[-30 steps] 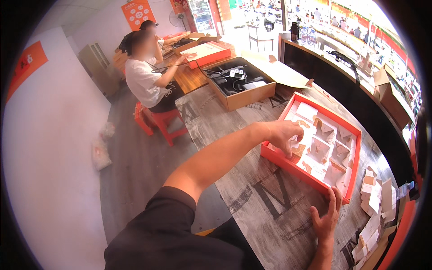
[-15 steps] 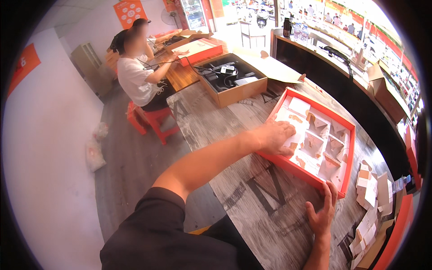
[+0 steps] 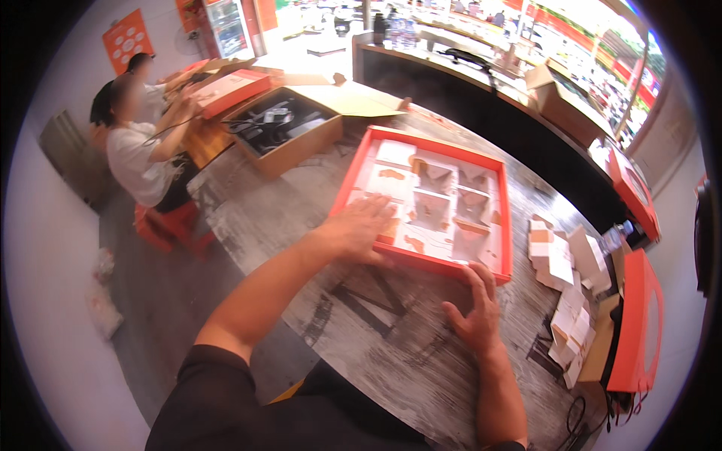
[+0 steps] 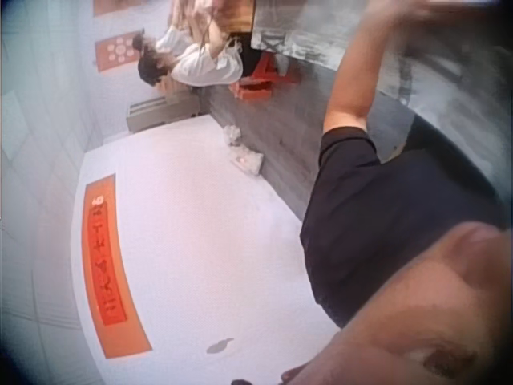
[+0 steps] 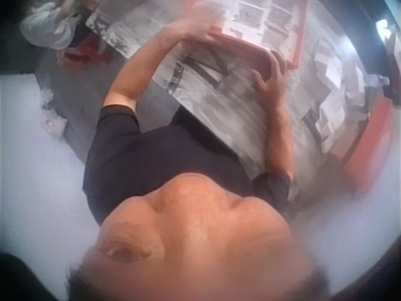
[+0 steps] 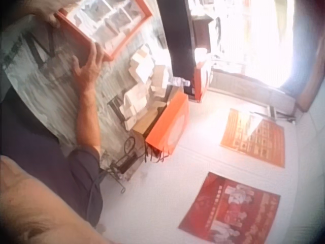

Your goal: The person folds several cardboard boxes and places them into a larger red box container one by one.

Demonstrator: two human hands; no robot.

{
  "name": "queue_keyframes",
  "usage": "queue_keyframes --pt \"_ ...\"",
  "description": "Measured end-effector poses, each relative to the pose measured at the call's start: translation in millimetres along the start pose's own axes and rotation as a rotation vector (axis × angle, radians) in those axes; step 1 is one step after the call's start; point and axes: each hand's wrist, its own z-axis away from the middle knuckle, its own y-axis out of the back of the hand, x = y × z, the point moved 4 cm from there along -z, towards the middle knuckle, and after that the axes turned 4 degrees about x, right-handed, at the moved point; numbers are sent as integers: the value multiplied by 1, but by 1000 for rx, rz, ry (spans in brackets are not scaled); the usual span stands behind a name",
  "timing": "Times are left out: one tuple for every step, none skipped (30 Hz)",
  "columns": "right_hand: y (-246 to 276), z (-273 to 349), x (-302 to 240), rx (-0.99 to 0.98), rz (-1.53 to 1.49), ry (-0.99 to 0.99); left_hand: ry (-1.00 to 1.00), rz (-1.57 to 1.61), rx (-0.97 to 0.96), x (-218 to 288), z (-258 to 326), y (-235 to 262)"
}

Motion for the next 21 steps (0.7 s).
queue_keyframes --pt "0 -1 0 0 7 2 -21 -46 77 1 2 2" --pt "-2 -2 -1 -1 12 5 -37 -91 155 1 7 4" --pt "-6 -4 -1 -13 -44 -22 -51 -134 234 2 13 6" --pt "-4 -3 1 -16 -26 -31 -90 -115 286 7 15 4" --pt "-4 -2 2 -16 -21 -36 -124 -105 333 13 21 6" --pt "-5 -1 1 -18 -27 -40 -148 -101 374 17 28 6" --pt "-5 -3 -1 -20 -26 -27 -152 -65 425 18 30 2" --pt "-2 -2 -2 -17 -20 -16 -138 -70 414 20 30 1" --pt "1 -1 -3 -13 -12 -6 -126 -75 402 23 30 1" --pt "4 -2 -5 -7 -3 4 -115 -80 391 24 29 1" --pt "7 -1 -4 3 3 20 -103 -54 391 28 26 2" --pt "9 4 -2 6 24 15 -110 -53 414 30 23 -1" --pt "11 5 0 11 47 7 -120 -51 436 30 21 -1" --pt "9 4 0 -6 9 -4 -126 -51 442 30 25 -4" --pt "8 3 -2 -28 8 -15 -127 -27 442 30 27 -4" --pt "2 2 -3 -38 2 19 -120 -14 444 28 31 -2" --pt "1 4 -3 -27 34 42 -124 -16 452 31 33 -2" --pt "2 5 -3 -30 31 54 -116 -35 469 32 36 0" --pt "5 6 -4 -34 27 67 -138 -40 493 32 36 -2" --pt "9 4 -8 -38 20 93 -151 -47 491 35 36 -1" --pt "19 0 -17 59 33 147 -161 -54 489 38 36 1"
